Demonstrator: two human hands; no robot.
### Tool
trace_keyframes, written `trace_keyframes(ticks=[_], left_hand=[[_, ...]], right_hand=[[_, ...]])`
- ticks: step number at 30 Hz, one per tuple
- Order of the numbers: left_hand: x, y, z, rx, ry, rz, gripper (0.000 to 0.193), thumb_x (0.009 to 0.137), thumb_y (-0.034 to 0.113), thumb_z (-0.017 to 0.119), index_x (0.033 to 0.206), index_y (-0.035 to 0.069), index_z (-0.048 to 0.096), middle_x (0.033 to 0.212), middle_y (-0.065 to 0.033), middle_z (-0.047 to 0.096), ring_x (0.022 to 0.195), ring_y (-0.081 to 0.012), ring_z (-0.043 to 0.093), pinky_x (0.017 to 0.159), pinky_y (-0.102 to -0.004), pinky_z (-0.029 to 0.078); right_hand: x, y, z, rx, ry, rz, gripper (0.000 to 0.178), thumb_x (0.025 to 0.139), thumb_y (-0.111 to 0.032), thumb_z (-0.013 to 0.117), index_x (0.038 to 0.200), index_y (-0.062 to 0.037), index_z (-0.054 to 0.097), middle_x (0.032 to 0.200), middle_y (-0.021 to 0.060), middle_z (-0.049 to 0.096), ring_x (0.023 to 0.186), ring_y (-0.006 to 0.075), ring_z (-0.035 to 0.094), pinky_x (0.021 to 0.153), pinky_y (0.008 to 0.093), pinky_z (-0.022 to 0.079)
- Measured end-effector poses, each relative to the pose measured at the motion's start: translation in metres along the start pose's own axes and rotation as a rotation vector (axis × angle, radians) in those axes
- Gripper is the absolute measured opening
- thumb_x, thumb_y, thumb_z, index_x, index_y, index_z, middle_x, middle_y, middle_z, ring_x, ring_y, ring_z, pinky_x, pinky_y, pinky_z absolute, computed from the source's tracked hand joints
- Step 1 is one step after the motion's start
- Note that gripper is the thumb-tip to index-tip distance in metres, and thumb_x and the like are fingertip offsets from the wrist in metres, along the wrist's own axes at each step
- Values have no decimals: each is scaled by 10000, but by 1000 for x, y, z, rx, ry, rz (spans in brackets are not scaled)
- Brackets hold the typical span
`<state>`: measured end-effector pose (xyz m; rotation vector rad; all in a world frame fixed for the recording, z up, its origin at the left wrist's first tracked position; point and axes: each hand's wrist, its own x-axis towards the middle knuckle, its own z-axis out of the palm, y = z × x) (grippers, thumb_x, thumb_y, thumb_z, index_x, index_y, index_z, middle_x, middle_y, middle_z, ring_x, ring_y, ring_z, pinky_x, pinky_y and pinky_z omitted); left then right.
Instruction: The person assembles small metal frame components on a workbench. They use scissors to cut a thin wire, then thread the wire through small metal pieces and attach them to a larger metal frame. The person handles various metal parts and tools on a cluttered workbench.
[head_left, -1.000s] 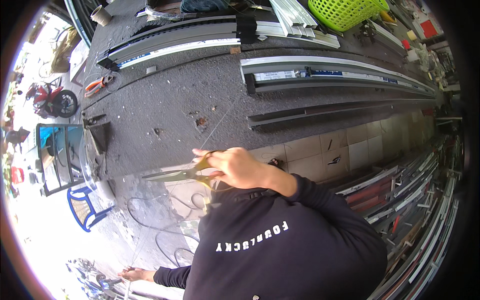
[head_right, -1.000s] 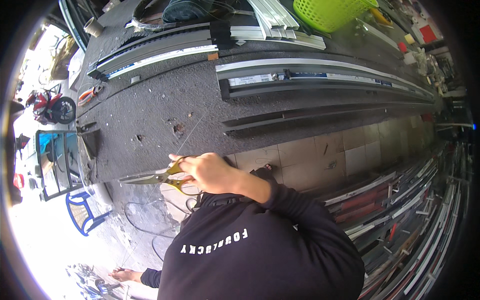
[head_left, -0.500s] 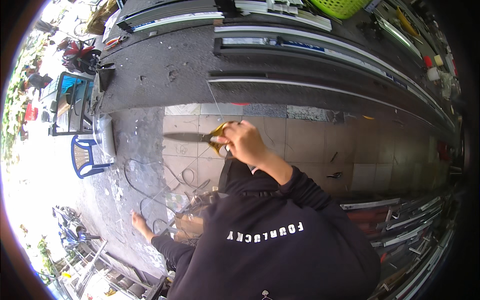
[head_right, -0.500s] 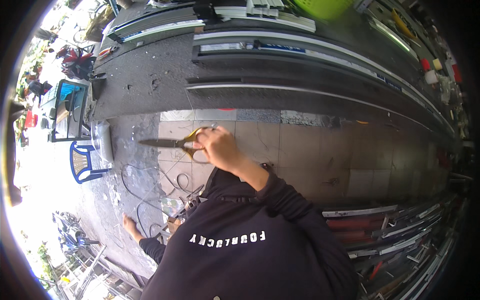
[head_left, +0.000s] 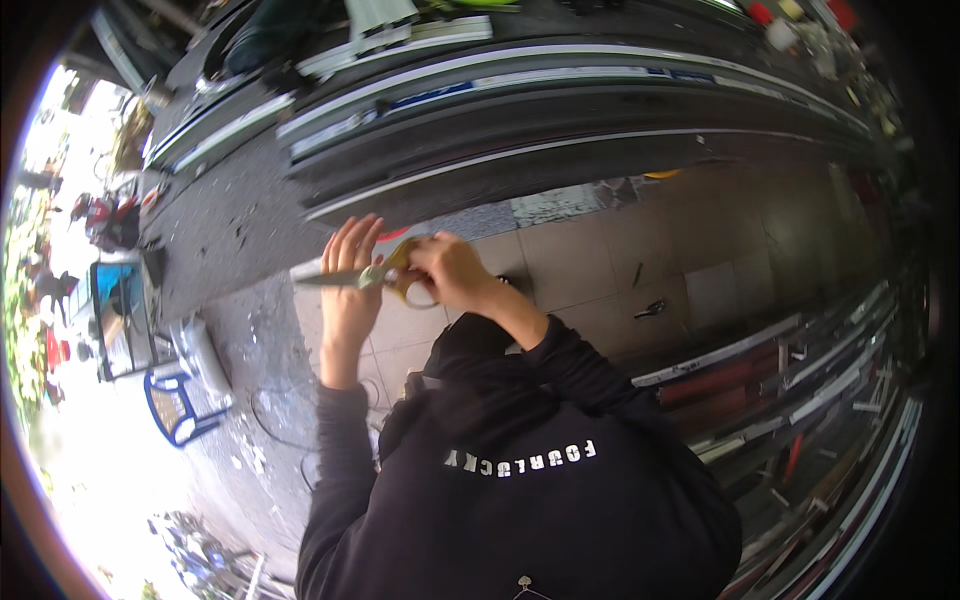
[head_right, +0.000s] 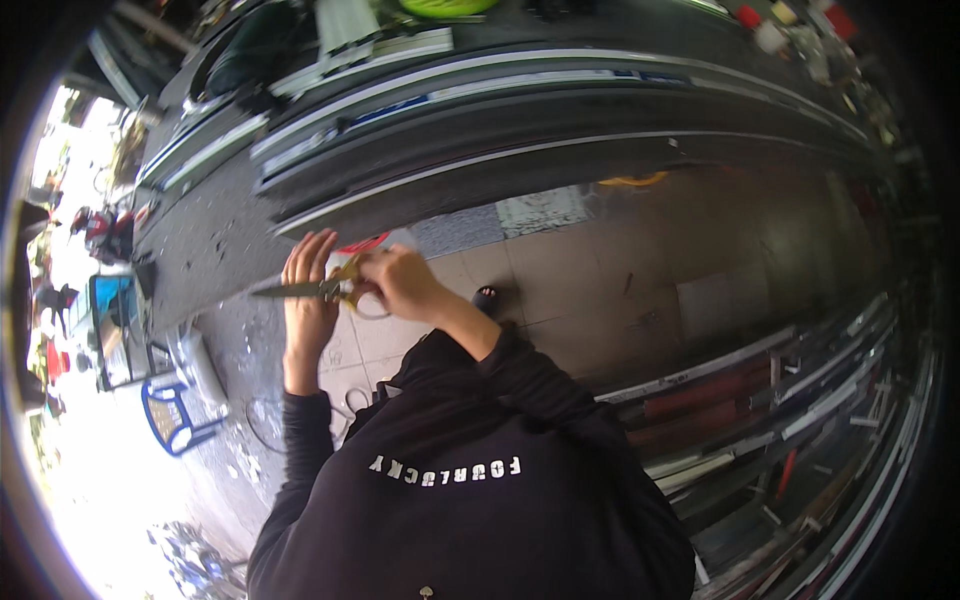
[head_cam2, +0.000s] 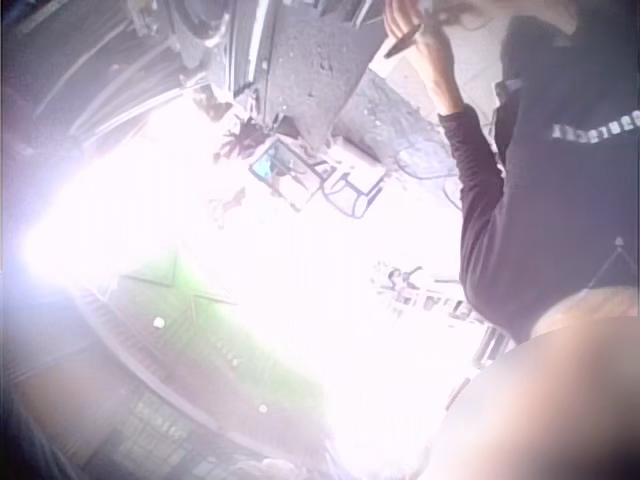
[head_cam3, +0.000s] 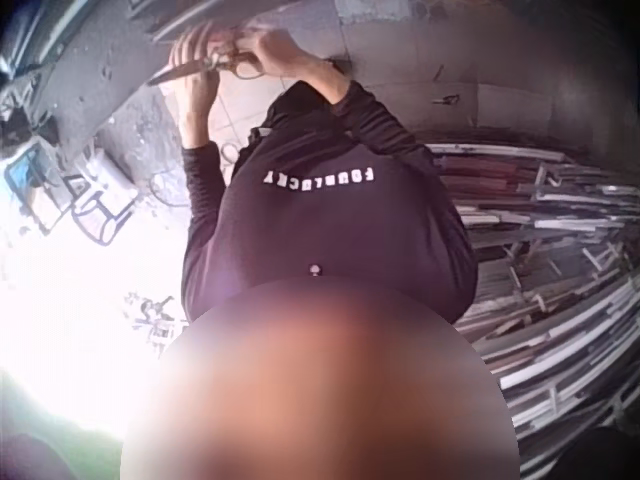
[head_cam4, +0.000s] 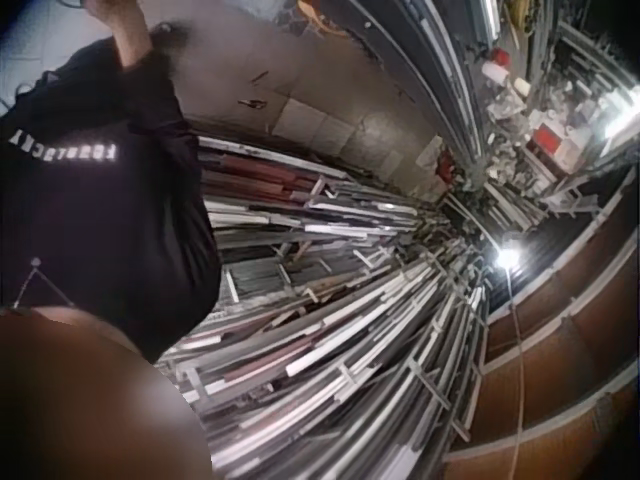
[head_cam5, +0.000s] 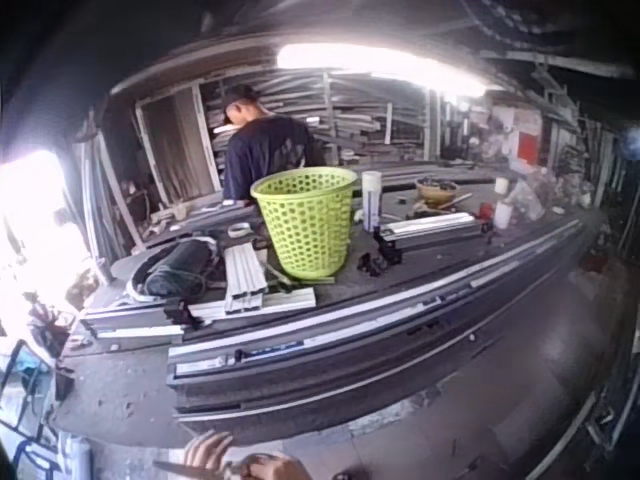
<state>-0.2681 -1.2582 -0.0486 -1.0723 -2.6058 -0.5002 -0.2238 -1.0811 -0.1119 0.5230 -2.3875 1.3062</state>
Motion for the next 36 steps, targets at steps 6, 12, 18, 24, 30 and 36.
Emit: trace_keyframes(ticks=[6, 12, 18, 24, 30, 36], left_hand=[[70, 3, -38, -346, -704, 39, 140, 871, 113, 618, 875, 52, 744, 739, -97, 684, 743, -252, 678, 713, -376, 519], [167, 59, 21, -649, -1480, -21, 208, 929, 145, 574, 926, 48, 758, 740, -68, 708, 669, -146, 675, 642, -285, 547], [236, 182, 118, -692, -2110, -63, 229, 943, 170, 573, 962, 11, 737, 695, -14, 634, 582, -79, 527, 553, -252, 427], [297, 290, 164, -603, -1992, 103, 241, 944, 230, 640, 986, 35, 775, 689, -17, 627, 575, -83, 533, 535, -239, 420], [359, 414, 202, -513, -1937, 16, 572, 935, 126, 656, 1414, -74, 417, 876, -183, 723, 766, -221, 726, 705, -322, 598], [415, 522, 229, -633, -1798, -83, 764, 909, 20, 647, 1521, -64, 199, 926, -215, 727, 801, -250, 733, 725, -321, 594]], right_hand=[[-16, 3, -53, 608, -198, 357, 366, 865, -12, 622, 1228, -58, 601, 926, 100, 646, 805, 211, 649, 729, 319, 496], [-61, 30, -134, 979, 32, 438, 372, 948, 19, 550, 1319, -7, 545, 1066, 31, 647, 924, 101, 592, 837, 257, 485], [-215, 33, -230, 776, 744, 738, 193, 987, -168, 604, 1061, 2, 656, 1109, 113, 666, 895, 158, 632, 756, 283, 516], [-362, 27, -286, 370, 1265, 902, 245, 996, -246, 604, 996, -6, 654, 1026, 113, 690, 707, 134, 633, 682, 281, 529], [-443, 53, -399, 246, 1335, 1020, 258, 993, -262, 609, 960, -9, 646, 956, 100, 704, 708, 130, 630, 675, 280, 532], [-434, 77, -572, 369, 1269, 333, 253, 985, -258, 614, 1034, -11, 624, 888, 130, 688, 630, 163, 641, 638, 271, 523]])
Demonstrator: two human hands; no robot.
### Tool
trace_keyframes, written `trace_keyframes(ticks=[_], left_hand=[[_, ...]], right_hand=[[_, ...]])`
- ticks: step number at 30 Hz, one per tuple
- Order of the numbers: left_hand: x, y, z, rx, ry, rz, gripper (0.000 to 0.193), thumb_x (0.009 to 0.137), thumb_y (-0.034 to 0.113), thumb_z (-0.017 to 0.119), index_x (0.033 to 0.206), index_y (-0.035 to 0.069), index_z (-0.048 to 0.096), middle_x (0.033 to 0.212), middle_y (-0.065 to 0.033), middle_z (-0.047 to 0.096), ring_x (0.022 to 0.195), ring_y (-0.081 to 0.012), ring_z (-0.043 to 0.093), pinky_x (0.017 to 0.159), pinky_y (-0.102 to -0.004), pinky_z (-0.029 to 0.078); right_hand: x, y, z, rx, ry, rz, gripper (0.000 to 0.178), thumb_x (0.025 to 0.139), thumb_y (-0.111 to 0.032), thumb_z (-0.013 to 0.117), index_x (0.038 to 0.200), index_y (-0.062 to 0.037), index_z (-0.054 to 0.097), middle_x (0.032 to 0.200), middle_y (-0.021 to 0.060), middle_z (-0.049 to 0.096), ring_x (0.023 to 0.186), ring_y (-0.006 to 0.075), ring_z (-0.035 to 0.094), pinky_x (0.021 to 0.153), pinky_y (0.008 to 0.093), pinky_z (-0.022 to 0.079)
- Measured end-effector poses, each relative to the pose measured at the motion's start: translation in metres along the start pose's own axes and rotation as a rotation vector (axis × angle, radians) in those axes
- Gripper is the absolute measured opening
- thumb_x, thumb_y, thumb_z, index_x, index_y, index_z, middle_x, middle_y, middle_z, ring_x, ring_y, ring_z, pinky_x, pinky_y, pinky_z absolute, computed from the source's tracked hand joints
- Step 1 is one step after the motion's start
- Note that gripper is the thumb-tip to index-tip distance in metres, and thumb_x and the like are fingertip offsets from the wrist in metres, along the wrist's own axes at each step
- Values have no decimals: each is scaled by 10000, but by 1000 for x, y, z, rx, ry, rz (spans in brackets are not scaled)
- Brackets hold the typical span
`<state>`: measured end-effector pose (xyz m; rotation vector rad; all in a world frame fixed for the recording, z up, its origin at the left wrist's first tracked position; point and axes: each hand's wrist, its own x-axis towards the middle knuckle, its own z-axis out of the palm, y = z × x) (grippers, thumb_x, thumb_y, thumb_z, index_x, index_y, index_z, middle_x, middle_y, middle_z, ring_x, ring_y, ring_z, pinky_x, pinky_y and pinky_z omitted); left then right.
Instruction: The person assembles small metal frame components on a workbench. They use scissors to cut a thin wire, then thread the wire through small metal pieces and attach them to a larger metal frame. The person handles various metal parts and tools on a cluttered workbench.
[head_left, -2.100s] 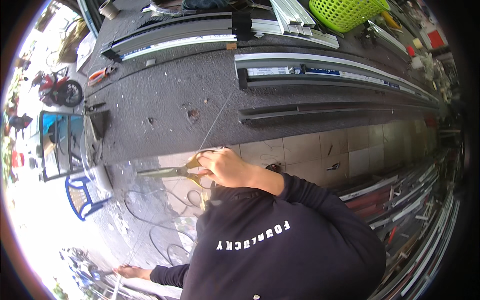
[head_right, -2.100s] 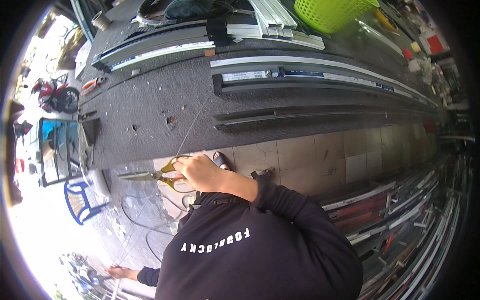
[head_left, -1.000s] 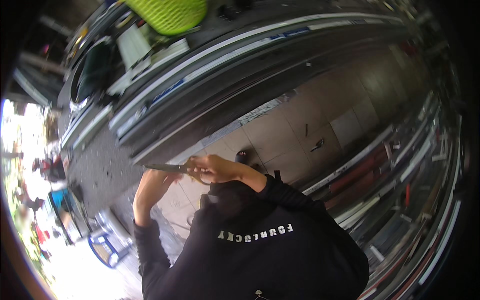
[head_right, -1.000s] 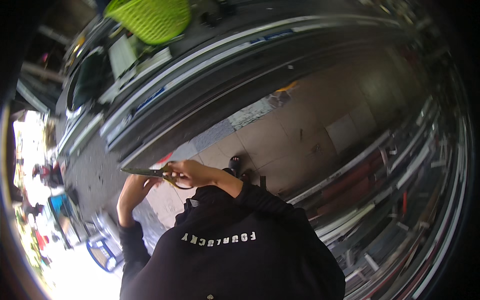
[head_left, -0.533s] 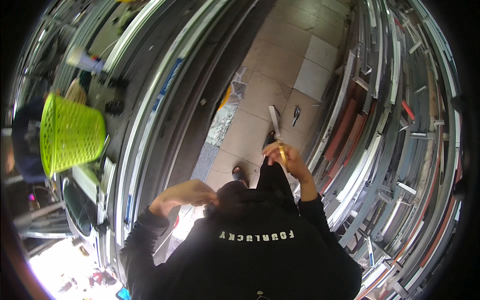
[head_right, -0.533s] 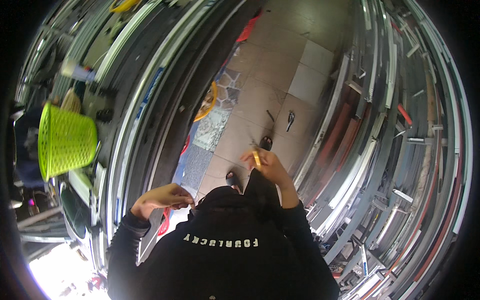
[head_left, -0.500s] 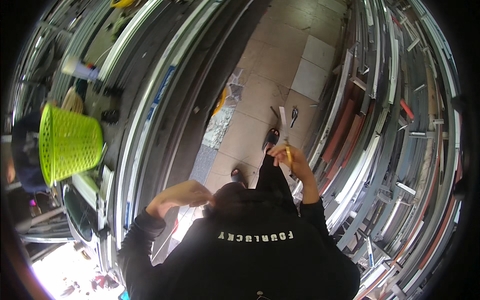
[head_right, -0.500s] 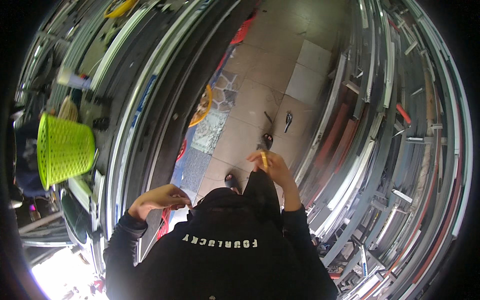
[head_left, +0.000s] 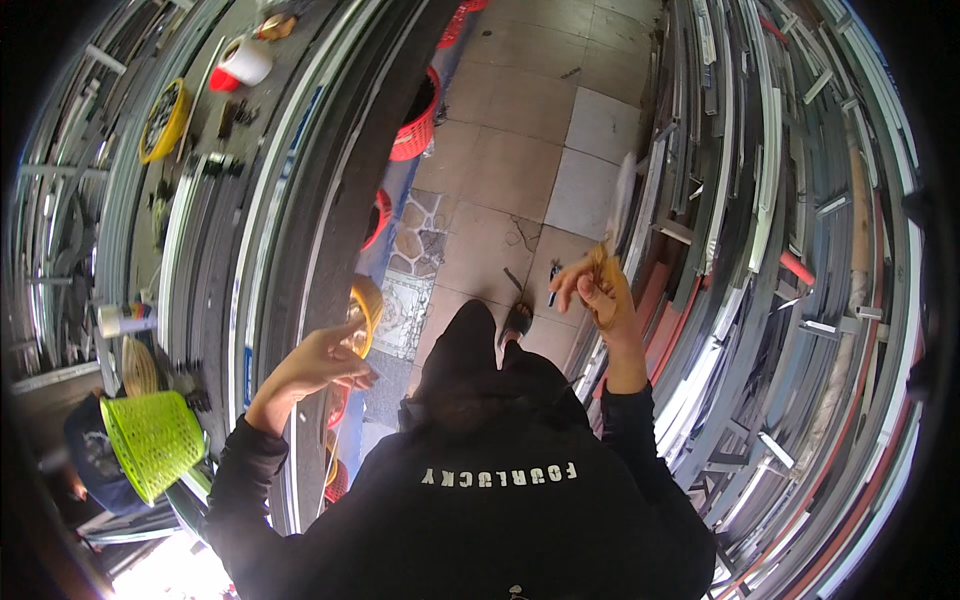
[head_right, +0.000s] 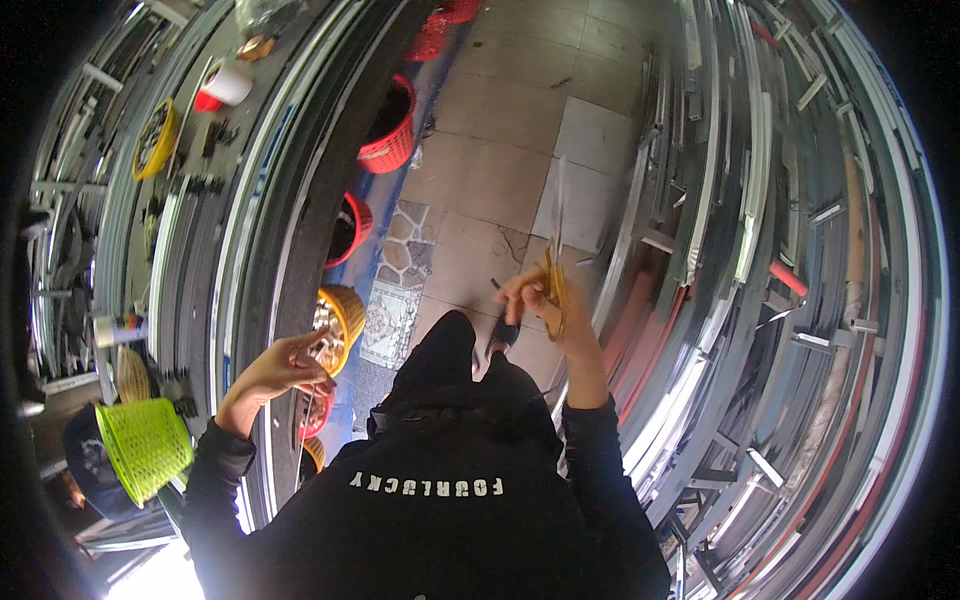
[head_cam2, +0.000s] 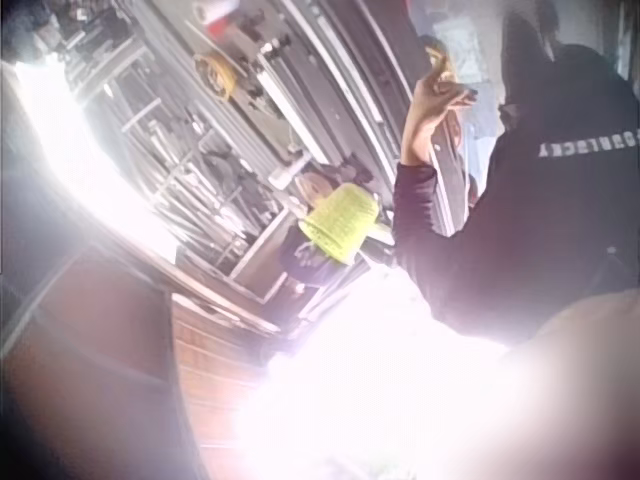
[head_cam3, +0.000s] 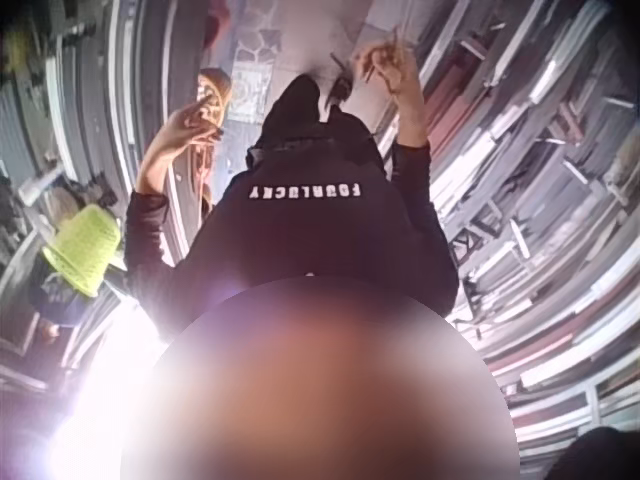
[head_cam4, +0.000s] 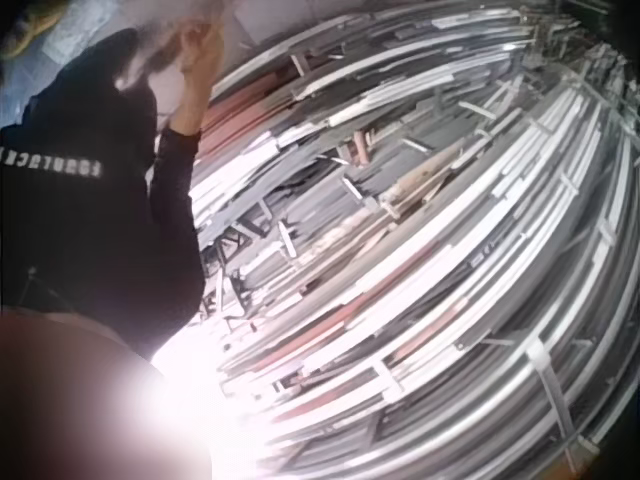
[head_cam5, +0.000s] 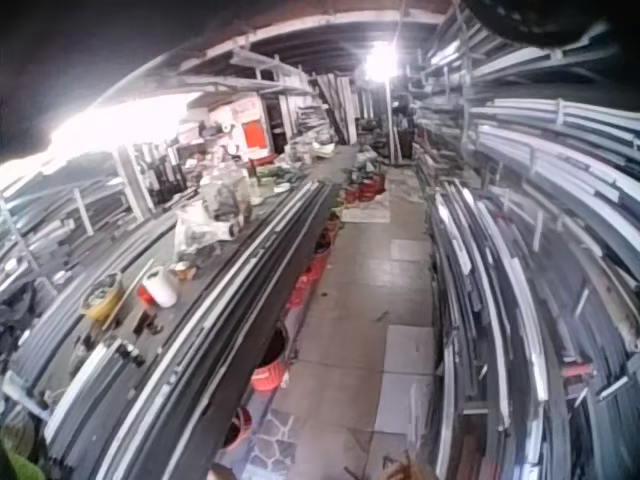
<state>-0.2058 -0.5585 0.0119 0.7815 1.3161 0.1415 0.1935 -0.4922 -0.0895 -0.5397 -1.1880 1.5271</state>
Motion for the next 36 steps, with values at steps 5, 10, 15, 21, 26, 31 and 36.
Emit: trace_keyframes(ticks=[5, 10, 15, 21, 26, 31, 36], left_hand=[[59, 104, -1, 69, 98, 204, 781, 897, -11, 643, 1536, -37, 196, 908, -168, 735, 800, -191, 717, 730, -287, 572], [120, 195, -22, 288, 157, 341, 742, 896, 12, 662, 1529, 7, 273, 894, -122, 740, 800, -153, 706, 749, -275, 568], [161, 255, -35, 198, 218, 317, 697, 896, 21, 666, 1513, 31, 341, 904, -122, 743, 813, -157, 712, 753, -278, 568], [190, 279, -49, 334, 310, 144, 616, 883, -40, 614, 1463, -31, 406, 841, -103, 736, 789, -132, 697, 718, -266, 560], [202, 278, -35, 528, 485, 34, 333, 813, -33, 614, 1140, -16, 672, 768, -157, 726, 729, -224, 724, 690, -335, 566], [217, 278, -5, 937, 642, -168, 229, 783, -28, 617, 982, -4, 729, 745, -178, 713, 715, -270, 721, 689, -366, 565], [238, 280, 22, 911, 810, -373, 99, 708, 12, 656, 681, 47, 745, 702, -203, 676, 718, -353, 695, 695, -437, 549]], right_hand=[[127, -107, 40, 68, -145, 566, 286, 967, -199, 560, 1154, 18, 549, 829, 162, 696, 557, 160, 643, 476, 264, 469], [258, -176, 45, -516, -782, 305, 369, 955, -260, 589, 1176, 32, 543, 816, 121, 697, 559, 183, 639, 516, 314, 488], [324, -174, 51, -565, -1052, 173, 365, 948, -258, 592, 1169, 30, 547, 812, 121, 696, 560, 186, 640, 517, 317, 489], [384, -163, 31, -464, -1211, 66, 361, 940, -255, 596, 1161, 27, 552, 807, 120, 694, 562, 191, 642, 517, 321, 489], [421, -162, 5, -342, -1396, -19, 357, 934, -252, 600, 1155, 25, 556, 802, 120, 693, 564, 194, 643, 517, 324, 489], [449, -174, -20, -157, -1552, -114, 354, 927, -250, 603, 1148, 23, 561, 798, 120, 692, 565, 198, 644, 518, 327, 489], [478, -181, -59, -62, -1640, -151, 350, 921, -247, 606, 1141, 21, 565, 794, 120, 691, 566, 201, 645, 518, 331, 489]])
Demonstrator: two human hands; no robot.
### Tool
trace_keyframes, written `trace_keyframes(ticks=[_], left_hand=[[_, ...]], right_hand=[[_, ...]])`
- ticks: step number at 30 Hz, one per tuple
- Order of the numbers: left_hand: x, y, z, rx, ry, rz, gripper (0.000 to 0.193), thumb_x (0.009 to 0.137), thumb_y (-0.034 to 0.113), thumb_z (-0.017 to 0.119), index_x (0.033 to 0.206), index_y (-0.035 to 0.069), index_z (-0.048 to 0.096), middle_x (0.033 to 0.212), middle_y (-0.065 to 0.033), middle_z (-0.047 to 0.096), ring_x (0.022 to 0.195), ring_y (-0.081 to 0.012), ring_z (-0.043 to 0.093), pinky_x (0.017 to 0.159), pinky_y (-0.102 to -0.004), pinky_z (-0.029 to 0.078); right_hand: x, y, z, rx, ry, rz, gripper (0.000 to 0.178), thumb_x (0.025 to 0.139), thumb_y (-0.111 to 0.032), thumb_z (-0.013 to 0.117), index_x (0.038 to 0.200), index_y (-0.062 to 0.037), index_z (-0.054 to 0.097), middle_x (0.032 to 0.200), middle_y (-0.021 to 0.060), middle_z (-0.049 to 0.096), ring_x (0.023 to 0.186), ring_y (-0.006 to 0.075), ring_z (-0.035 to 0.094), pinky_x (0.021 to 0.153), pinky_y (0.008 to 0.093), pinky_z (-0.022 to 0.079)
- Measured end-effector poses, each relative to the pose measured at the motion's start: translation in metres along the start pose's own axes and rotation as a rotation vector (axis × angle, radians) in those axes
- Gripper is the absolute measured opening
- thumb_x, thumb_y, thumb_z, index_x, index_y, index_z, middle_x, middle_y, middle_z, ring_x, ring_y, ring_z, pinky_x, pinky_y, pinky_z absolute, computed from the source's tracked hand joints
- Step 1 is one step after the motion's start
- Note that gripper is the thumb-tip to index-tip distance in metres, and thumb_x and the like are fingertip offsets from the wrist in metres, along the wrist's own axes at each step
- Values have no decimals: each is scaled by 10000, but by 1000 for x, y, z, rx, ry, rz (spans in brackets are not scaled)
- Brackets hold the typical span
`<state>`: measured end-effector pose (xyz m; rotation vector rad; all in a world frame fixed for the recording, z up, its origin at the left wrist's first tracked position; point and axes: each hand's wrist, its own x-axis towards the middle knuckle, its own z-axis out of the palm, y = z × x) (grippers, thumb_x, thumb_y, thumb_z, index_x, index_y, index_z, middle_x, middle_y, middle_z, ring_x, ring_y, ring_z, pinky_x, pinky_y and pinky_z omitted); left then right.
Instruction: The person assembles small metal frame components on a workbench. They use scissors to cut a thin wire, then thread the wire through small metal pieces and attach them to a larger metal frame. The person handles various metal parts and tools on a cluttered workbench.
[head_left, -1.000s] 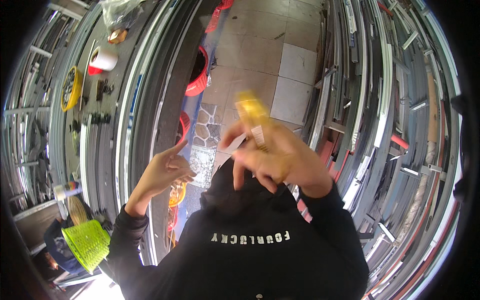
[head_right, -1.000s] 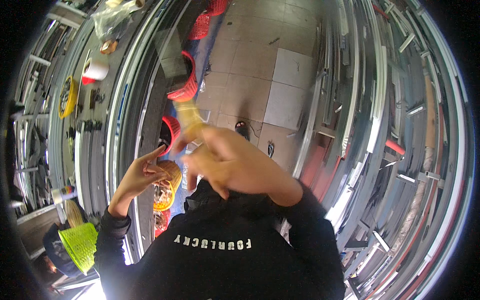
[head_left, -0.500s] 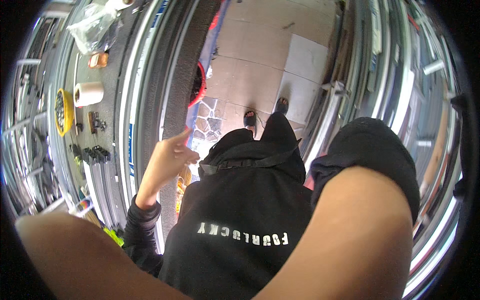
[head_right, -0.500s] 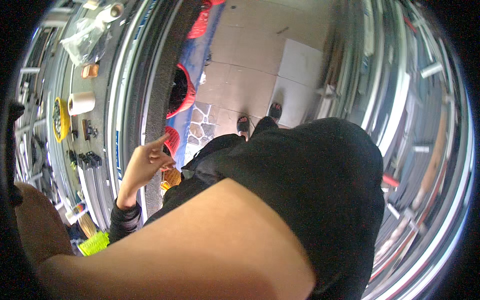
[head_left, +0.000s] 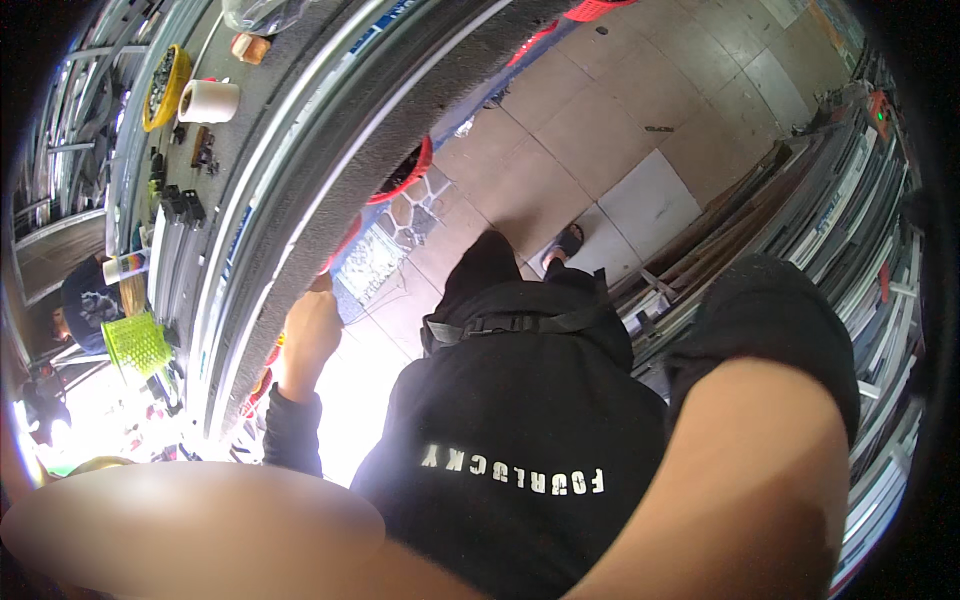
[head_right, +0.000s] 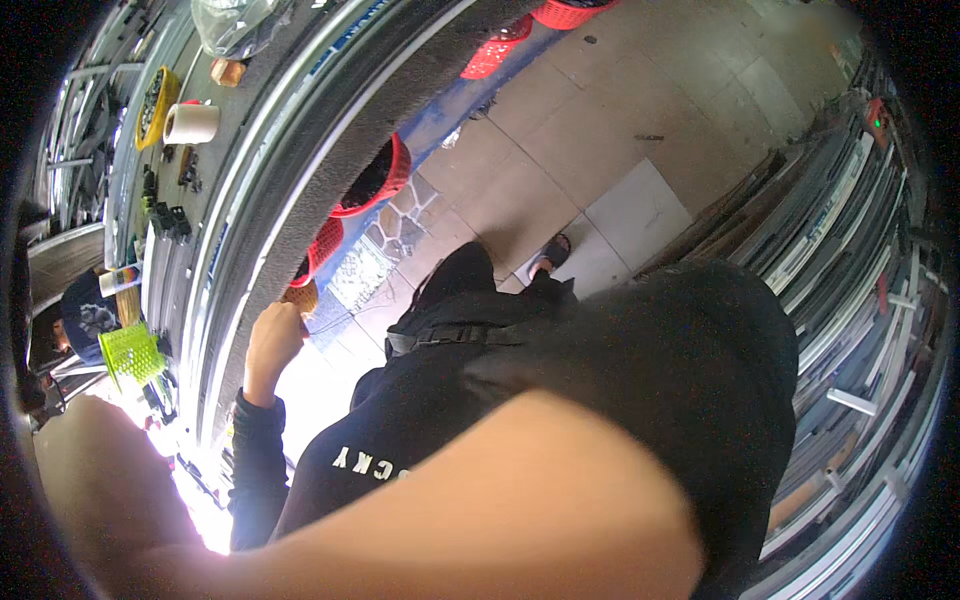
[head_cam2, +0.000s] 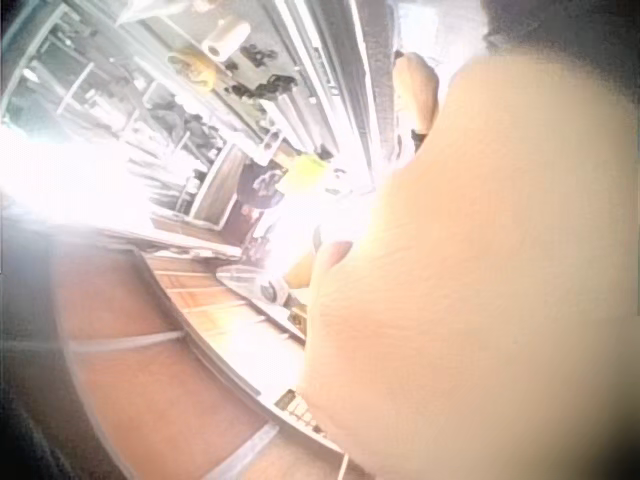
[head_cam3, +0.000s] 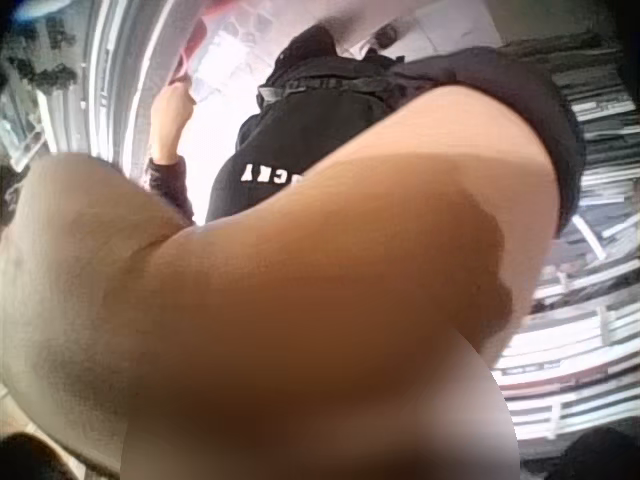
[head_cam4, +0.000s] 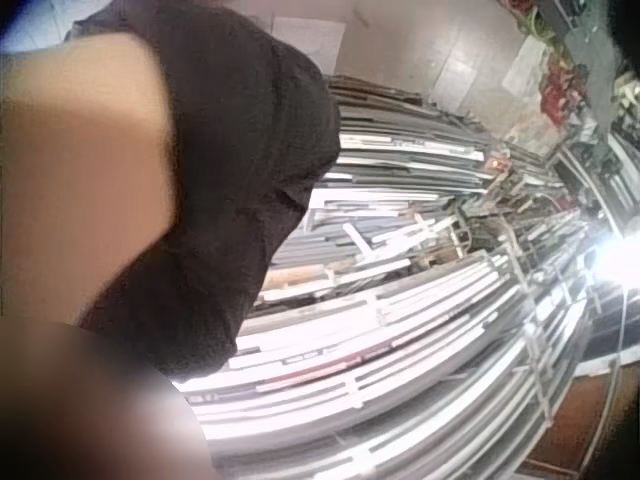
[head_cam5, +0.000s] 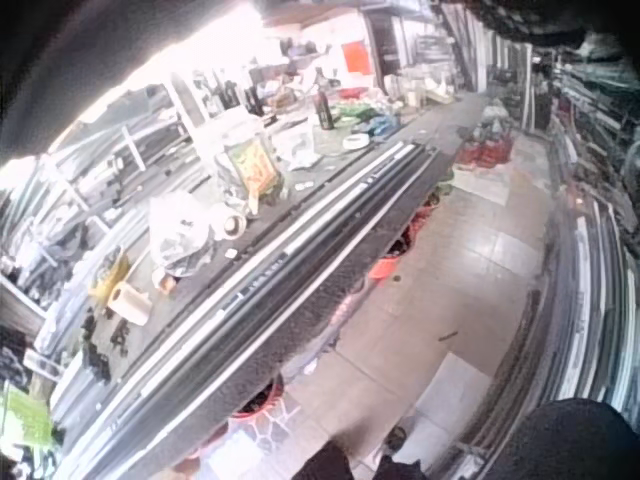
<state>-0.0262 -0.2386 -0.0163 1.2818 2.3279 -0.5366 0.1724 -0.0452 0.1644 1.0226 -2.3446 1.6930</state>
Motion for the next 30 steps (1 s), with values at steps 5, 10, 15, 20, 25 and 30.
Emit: trace_keyframes(ticks=[5, 10, 15, 20, 25, 30], left_hand=[[2, 15, -5, 129, -136, -76, 68, 711, 113, 705, 703, 117, 772, 684, -143, 693, 709, -306, 703, 655, -408, 545], [5, 12, -21, -103, -313, -96, 118, 759, 177, 680, 714, 119, 772, 692, -90, 710, 691, -255, 707, 645, -388, 543], [15, 18, -35, -343, -413, -88, 179, 802, 213, 684, 797, 59, 775, 705, -72, 728, 702, -197, 719, 680, -327, 545], [26, 46, -45, -756, -226, -146, 203, 891, 145, 658, 935, -44, 718, 804, -119, 727, 730, -165, 707, 694, -301, 546], [40, 65, -41, -833, 110, -187, 240, 903, 191, 664, 951, -38, 715, 818, -119, 715, 769, -160, 683, 709, -308, 518], [36, 51, -34, -914, 131, -266, 338, 898, 307, 661, 942, -18, 741, 721, -93, 666, 634, -138, 574, 616, -301, 456]], right_hand=[[-42, 4, -33, -2, -8, 35, 346, 914, -245, 610, 1135, 19, 569, 789, 119, 689, 568, 205, 646, 518, 334, 490], [-57, 9, -51, 13, -29, 38, 342, 908, -242, 613, 1128, 17, 573, 785, 119, 688, 569, 208, 648, 519, 337, 490], [-61, 12, -61, 4, -67, 32, 339, 901, -239, 617, 1121, 15, 578, 780, 119, 687, 571, 212, 649, 519, 340, 490], [-65, 11, -62, 10, -81, 17, 335, 894, -237, 620, 1115, 13, 582, 776, 118, 686, 572, 216, 650, 519, 343, 490], [-66, 12, -63, -9, -84, 17, 332, 888, -234, 624, 1108, 11, 586, 772, 118, 685, 573, 219, 651, 520, 346, 490], [-67, 5, -66, -18, -115, -7, 328, 881, -232, 627, 1102, 9, 591, 767, 118, 684, 575, 223, 652, 520, 349, 491]])
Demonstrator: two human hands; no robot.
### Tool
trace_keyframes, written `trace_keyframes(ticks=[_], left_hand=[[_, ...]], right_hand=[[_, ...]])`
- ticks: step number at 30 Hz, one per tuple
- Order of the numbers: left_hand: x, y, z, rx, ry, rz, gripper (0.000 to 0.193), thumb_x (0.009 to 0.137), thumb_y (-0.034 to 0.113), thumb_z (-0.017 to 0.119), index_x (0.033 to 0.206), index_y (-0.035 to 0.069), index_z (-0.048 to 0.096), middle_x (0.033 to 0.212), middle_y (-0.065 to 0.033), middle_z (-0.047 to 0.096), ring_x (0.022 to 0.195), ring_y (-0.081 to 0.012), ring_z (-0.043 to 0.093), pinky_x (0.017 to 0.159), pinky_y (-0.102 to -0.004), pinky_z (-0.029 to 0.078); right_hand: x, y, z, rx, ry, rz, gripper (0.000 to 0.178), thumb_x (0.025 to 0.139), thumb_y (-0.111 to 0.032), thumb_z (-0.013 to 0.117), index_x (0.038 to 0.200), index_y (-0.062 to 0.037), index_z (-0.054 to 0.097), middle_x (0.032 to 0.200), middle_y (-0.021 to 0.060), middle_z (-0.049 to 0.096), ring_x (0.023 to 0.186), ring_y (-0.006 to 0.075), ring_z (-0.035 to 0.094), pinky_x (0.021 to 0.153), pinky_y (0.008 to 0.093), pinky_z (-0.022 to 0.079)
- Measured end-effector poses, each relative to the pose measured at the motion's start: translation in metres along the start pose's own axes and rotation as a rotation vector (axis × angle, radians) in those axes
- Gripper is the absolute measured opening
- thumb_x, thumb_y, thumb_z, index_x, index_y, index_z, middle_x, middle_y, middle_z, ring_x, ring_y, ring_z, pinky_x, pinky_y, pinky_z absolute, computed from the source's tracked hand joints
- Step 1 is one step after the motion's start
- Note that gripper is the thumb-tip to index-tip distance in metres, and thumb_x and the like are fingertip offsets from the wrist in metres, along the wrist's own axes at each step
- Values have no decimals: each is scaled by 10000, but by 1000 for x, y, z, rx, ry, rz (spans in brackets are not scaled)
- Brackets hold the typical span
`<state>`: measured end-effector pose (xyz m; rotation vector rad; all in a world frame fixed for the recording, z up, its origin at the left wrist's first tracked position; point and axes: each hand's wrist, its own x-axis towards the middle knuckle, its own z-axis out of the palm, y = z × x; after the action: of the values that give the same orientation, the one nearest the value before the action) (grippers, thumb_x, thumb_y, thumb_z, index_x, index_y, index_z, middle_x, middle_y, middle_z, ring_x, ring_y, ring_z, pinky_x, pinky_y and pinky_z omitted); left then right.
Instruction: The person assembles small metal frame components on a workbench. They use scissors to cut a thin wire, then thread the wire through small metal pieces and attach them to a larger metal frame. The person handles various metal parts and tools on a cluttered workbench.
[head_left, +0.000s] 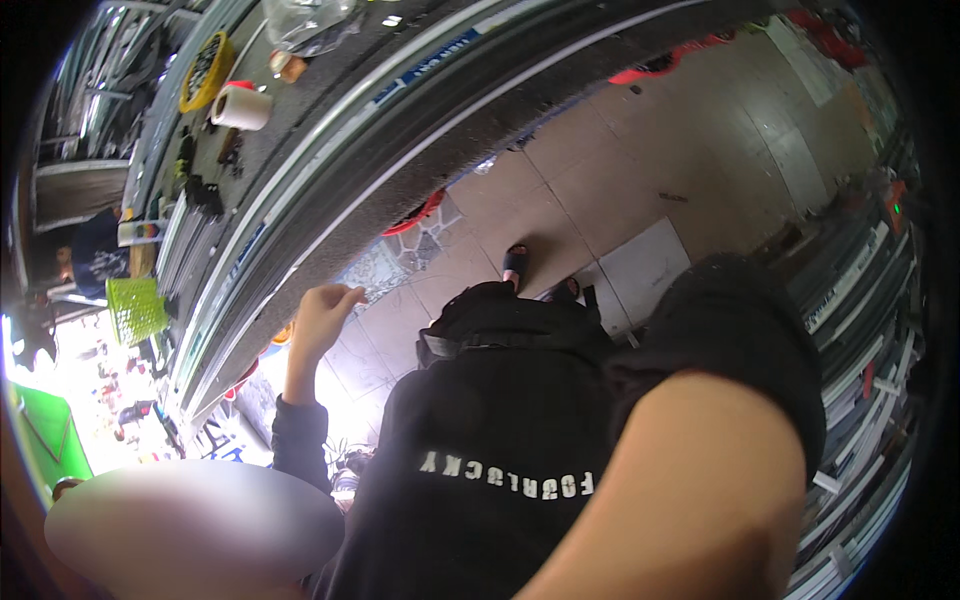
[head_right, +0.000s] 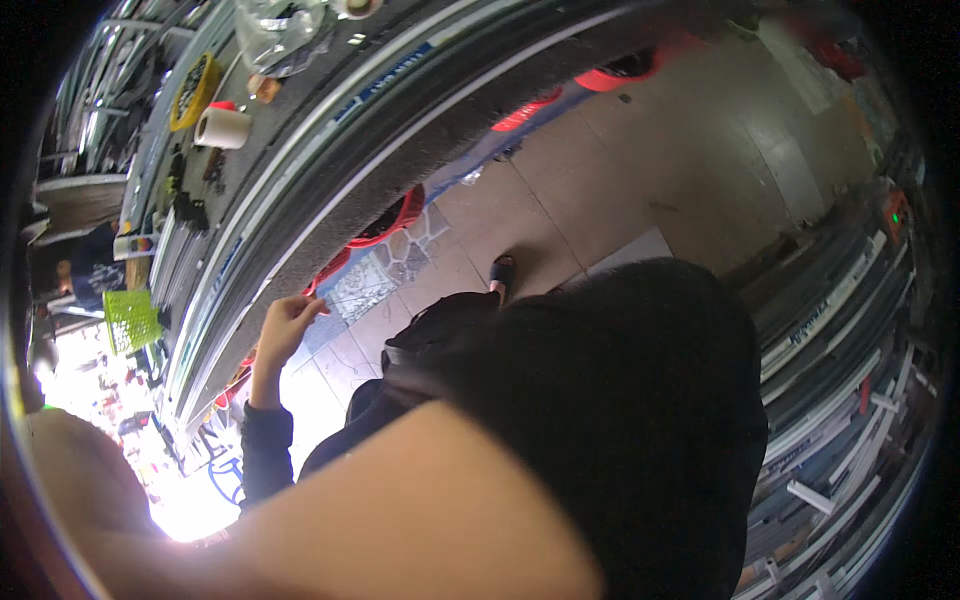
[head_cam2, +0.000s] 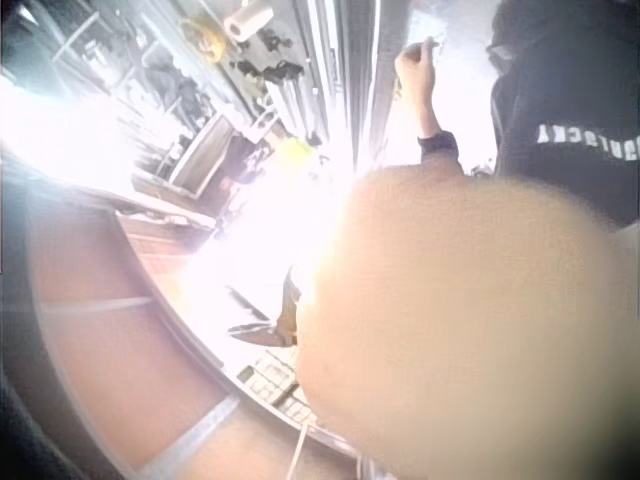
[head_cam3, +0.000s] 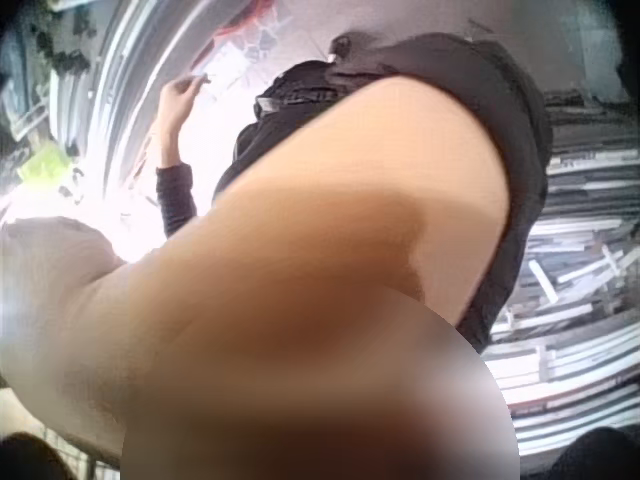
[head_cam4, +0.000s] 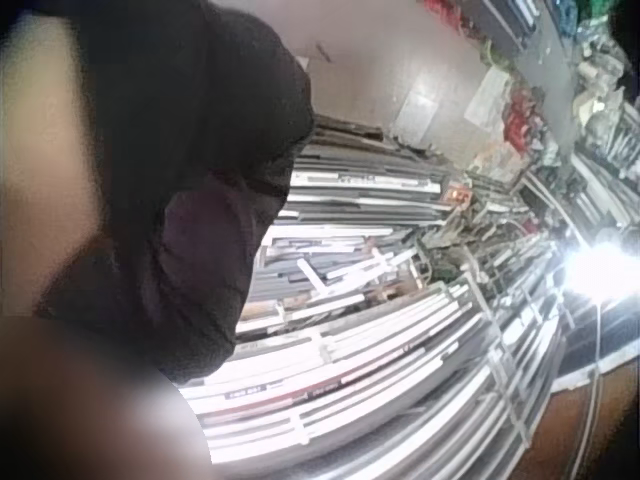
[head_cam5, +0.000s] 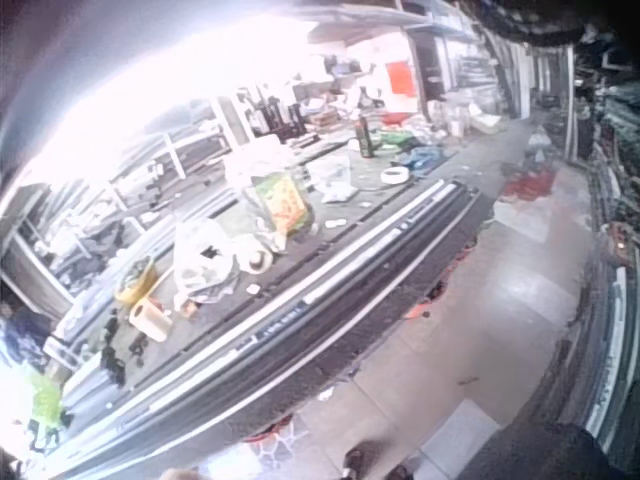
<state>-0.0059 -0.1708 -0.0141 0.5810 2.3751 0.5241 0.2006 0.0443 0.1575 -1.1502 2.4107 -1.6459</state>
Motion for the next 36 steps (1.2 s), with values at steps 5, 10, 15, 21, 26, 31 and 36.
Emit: trace_keyframes(ticks=[5, 10, 15, 21, 26, 31, 36], left_hand=[[2, -12, 2, -83, -207, -178, 522, 956, 498, 567, 849, 9, 712, 699, 2, 570, 623, -106, 514, 581, -278, 424], [6, -7, 1, -93, -490, -201, 468, 952, 470, 586, 934, 30, 745, 678, 16, 502, 646, -106, 509, 614, -276, 461], [11, 3, -8, -140, -690, -118, 410, 974, 376, 589, 1111, 17, 733, 656, 59, 394, 607, -76, 414, 550, -255, 362], [13, 1, -8, -437, -746, -218, 437, 1004, 290, 553, 1158, -106, 654, 634, 82, 291, 562, -53, 291, 519, -245, 241], [17, -5, -8, -377, -715, -226, 369, 983, 266, 575, 1100, -59, 704, 633, 92, 302, 556, -43, 301, 524, -232, 246], [17, -12, -13, -375, -718, 1, 266, 934, 234, 642, 927, -15, 737, 778, 10, 578, 705, -80, 500, 582, -242, 373], [15, -4, -9, -415, -662, 28, 300, 944, 285, 646, 955, 1, 741, 942, -76, 721, 777, -146, 661, 715, -283, 542]], right_hand=[[4, 4, -2, -14, 11, 14, 325, 875, -229, 630, 1095, 7, 595, 763, 117, 682, 576, 226, 653, 520, 352, 491], [4, 6, 2, -11, 41, 14, 321, 868, -227, 634, 1088, 5, 599, 758, 117, 681, 578, 230, 655, 521, 356, 491], [8, 9, 1, -26, 76, 17, 318, 862, -224, 637, 1082, 3, 603, 754, 117, 680, 579, 233, 656, 521, 359, 491], [12, 11, 0, -26, 79, 32, 314, 854, -221, 641, 1074, 0, 609, 749, 116, 679, 581, 238, 657, 521, 362, 492], [16, 14, 3, -20, 81, 40, 310, 847, -218, 645, 1067, -2, 613, 744, 116, 677, 582, 241, 658, 522, 366, 492], [26, 18, 7, -1, 114, 36, 307, 841, -216, 648, 1060, -4, 617, 740, 116, 676, 583, 245, 660, 522, 369, 492], [36, 19, 11, 21, 110, 19, 304, 834, -213, 652, 1054, -6, 621, 735, 116, 675, 585, 248, 661, 522, 372, 492]])
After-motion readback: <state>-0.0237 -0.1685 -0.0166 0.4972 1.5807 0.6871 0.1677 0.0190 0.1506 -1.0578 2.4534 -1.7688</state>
